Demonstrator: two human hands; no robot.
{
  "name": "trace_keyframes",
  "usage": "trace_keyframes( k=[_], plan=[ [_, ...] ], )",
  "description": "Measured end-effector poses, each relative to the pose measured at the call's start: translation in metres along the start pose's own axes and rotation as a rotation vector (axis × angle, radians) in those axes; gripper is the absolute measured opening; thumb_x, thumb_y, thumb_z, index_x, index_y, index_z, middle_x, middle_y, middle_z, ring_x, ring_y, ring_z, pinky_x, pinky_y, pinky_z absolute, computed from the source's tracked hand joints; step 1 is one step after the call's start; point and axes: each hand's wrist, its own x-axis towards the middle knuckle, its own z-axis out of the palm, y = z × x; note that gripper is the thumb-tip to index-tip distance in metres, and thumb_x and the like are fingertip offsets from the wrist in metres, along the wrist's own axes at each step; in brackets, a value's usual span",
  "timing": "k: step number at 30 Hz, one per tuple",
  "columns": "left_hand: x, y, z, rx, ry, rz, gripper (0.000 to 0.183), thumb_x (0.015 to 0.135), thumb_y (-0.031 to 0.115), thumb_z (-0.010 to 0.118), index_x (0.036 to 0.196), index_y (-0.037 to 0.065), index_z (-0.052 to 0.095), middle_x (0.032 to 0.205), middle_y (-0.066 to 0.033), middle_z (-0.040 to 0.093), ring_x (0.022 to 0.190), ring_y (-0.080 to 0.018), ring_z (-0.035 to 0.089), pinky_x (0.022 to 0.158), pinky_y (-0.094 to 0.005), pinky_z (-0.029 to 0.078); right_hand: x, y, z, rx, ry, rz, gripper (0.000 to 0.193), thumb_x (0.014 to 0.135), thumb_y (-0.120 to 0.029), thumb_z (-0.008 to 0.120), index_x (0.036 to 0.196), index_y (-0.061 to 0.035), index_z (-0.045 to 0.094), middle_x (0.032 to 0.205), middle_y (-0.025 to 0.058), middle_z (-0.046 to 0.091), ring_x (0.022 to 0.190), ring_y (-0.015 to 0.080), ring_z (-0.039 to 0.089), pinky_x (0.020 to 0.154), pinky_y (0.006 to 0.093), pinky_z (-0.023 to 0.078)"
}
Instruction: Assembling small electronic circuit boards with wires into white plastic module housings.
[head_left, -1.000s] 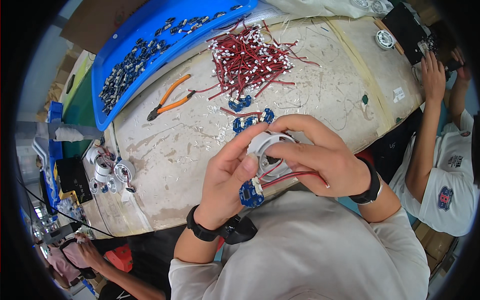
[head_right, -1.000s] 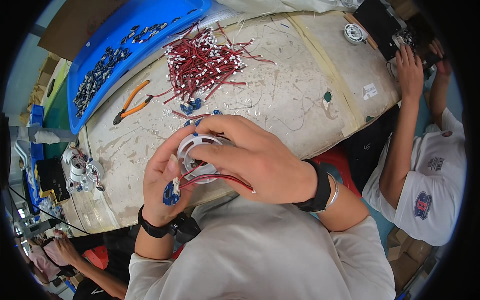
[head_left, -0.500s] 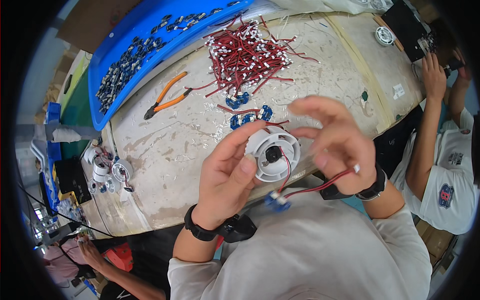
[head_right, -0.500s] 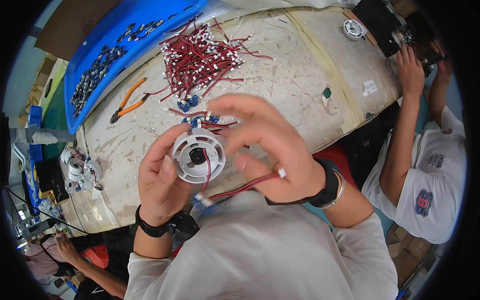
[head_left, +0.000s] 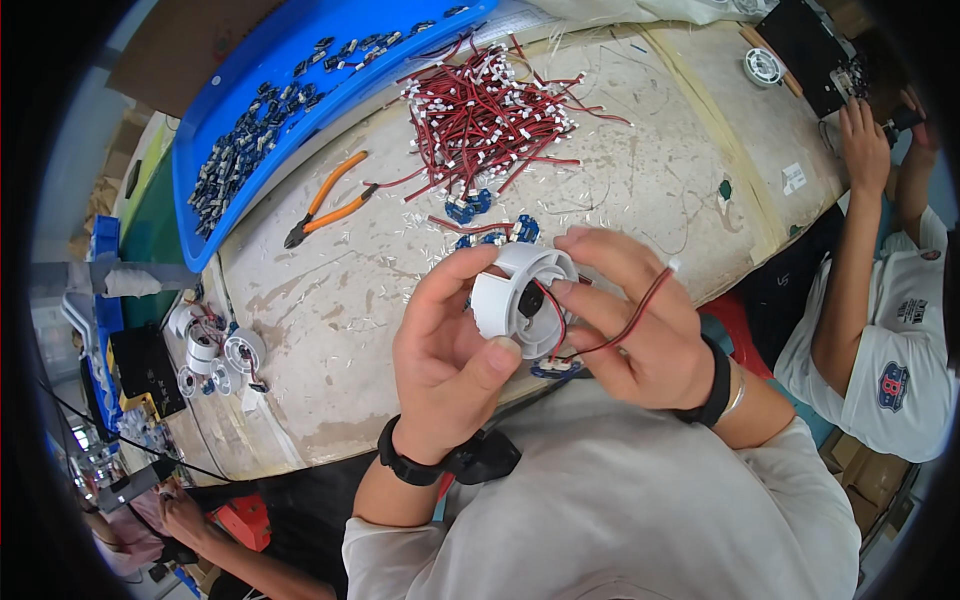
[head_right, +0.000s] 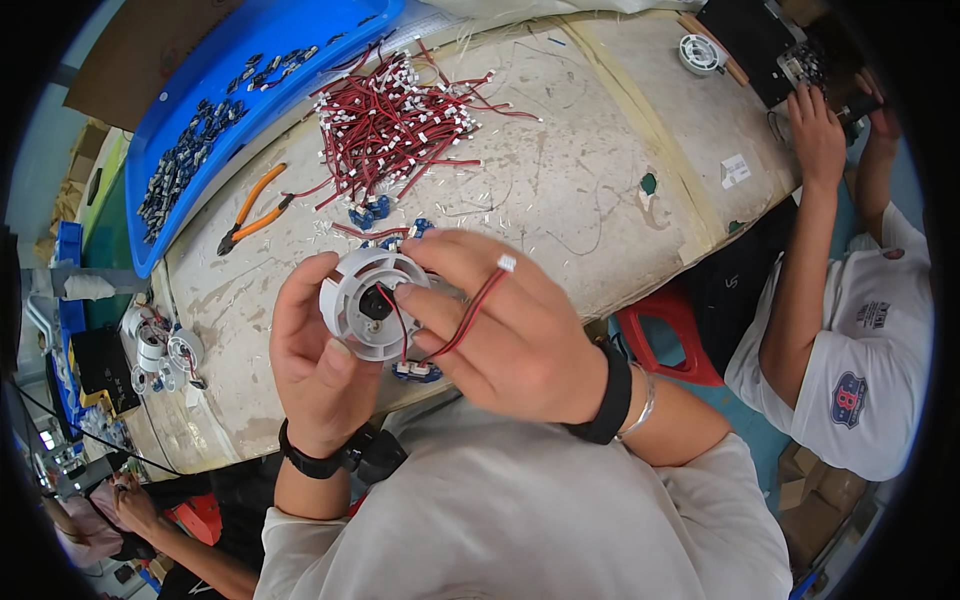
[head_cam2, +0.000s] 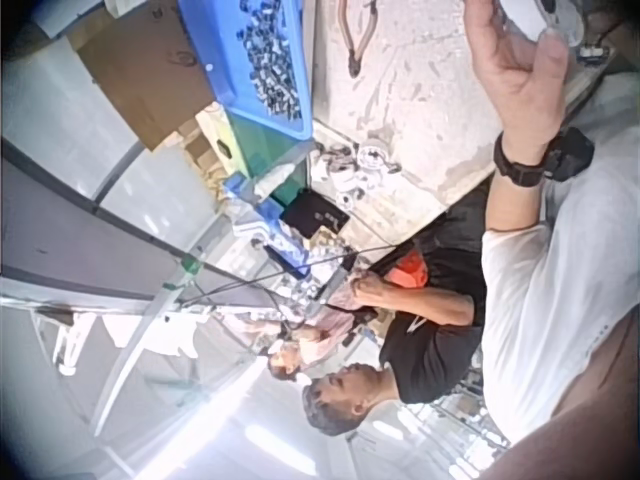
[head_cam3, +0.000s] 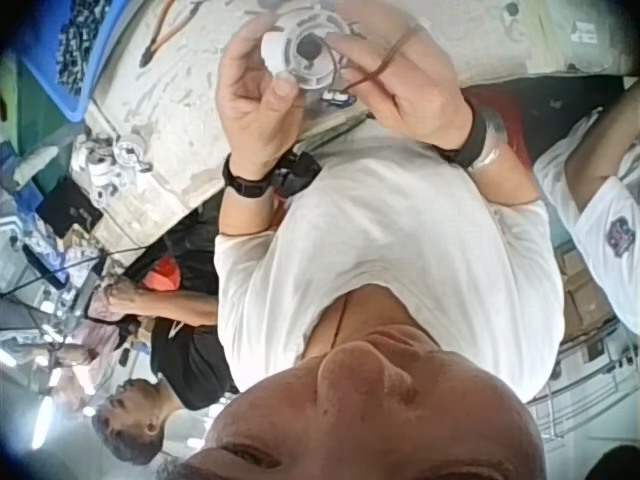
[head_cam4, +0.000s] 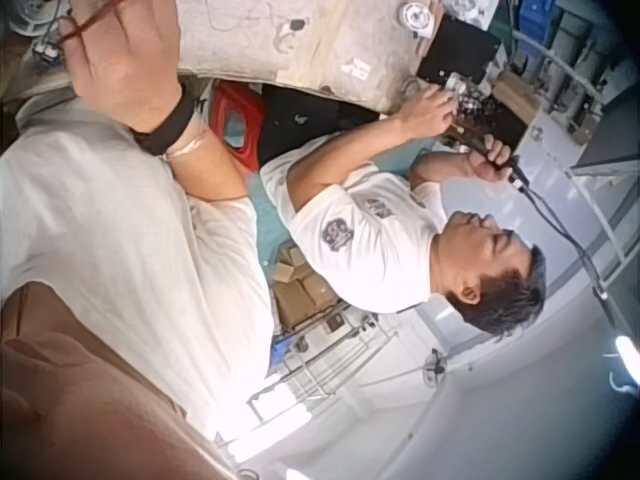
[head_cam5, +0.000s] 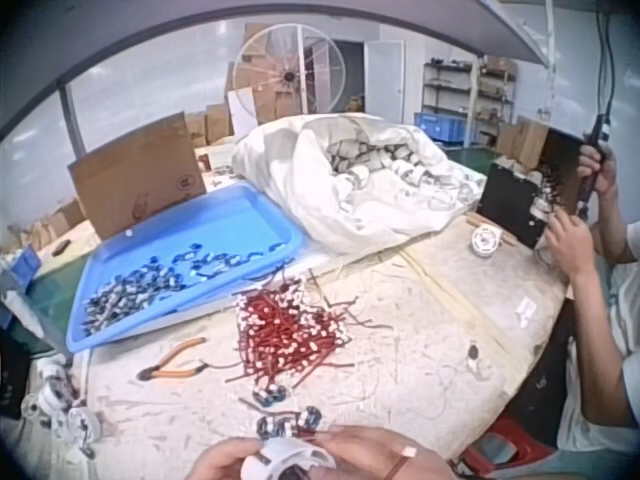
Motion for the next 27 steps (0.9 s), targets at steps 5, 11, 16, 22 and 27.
trace_keyframes(
  k=[5, 11, 16, 22, 27],
  plan=[
    [-0.002, -0.002, 0.001, 0.064, 0.006, 0.031, 0.058, 0.079, 0.014, 0.063, 0.125, -0.006, 0.034, 0.118, -0.0150, 0.045, 0.111, -0.0212, 0.044, 0.094, -0.0346, 0.034, -0.011, -0.008, 0.007, 0.346, 0.062, 0.273, 0.023, 0.069, 0.001, 0.064, 0.092, 0.0014, 0.060, 0.109, 0.0208, 0.051, 0.088, 0.0304, 0.057, 0.072, 0.0313, 0.048],
    [-0.007, -0.008, 0.002, 0.045, 0.126, 0.001, 0.057, 0.080, 0.016, 0.062, 0.125, -0.007, 0.035, 0.118, -0.0147, 0.046, 0.109, -0.0204, 0.045, 0.093, -0.0336, 0.034, -0.013, 0.005, 0.013, 0.253, 0.001, 0.166, 0.023, 0.068, 0.001, 0.065, 0.090, 0.0006, 0.061, 0.112, 0.0194, 0.048, 0.094, 0.0295, 0.055, 0.076, 0.0325, 0.046],
    [-0.008, -0.015, -0.002, 0.021, 0.183, -0.029, 0.055, 0.082, 0.016, 0.060, 0.126, -0.003, 0.034, 0.117, -0.0132, 0.046, 0.108, -0.0196, 0.046, 0.090, -0.0327, 0.038, -0.016, 0.008, 0.019, 0.371, -0.033, 0.209, 0.023, 0.068, -0.001, 0.065, 0.090, -0.0017, 0.061, 0.116, 0.0190, 0.045, 0.103, 0.0316, 0.049, 0.083, 0.0356, 0.042],
    [-0.006, -0.009, -0.006, -0.007, 0.197, 0.010, 0.052, 0.085, 0.018, 0.054, 0.128, 0.002, 0.030, 0.118, -0.0133, 0.045, 0.107, -0.0240, 0.048, 0.089, -0.0378, 0.041, -0.006, 0.010, 0.016, 0.400, -0.059, 0.201, 0.022, 0.069, -0.003, 0.063, 0.091, -0.0033, 0.061, 0.117, 0.0187, 0.043, 0.105, 0.0327, 0.047, 0.086, 0.0376, 0.041],
    [-0.011, 0.018, -0.032, 0.104, 0.284, 0.139, 0.046, 0.088, 0.021, 0.044, 0.127, 0.001, 0.029, 0.117, -0.0170, 0.045, 0.106, -0.0289, 0.049, 0.083, -0.0457, 0.046, -0.004, 0.004, 0.003, 0.316, -0.013, 0.245, 0.021, 0.071, -0.002, 0.057, 0.092, 0.0009, 0.060, 0.119, 0.0204, 0.044, 0.106, 0.0303, 0.047, 0.085, 0.0362, 0.042]
  ],
)
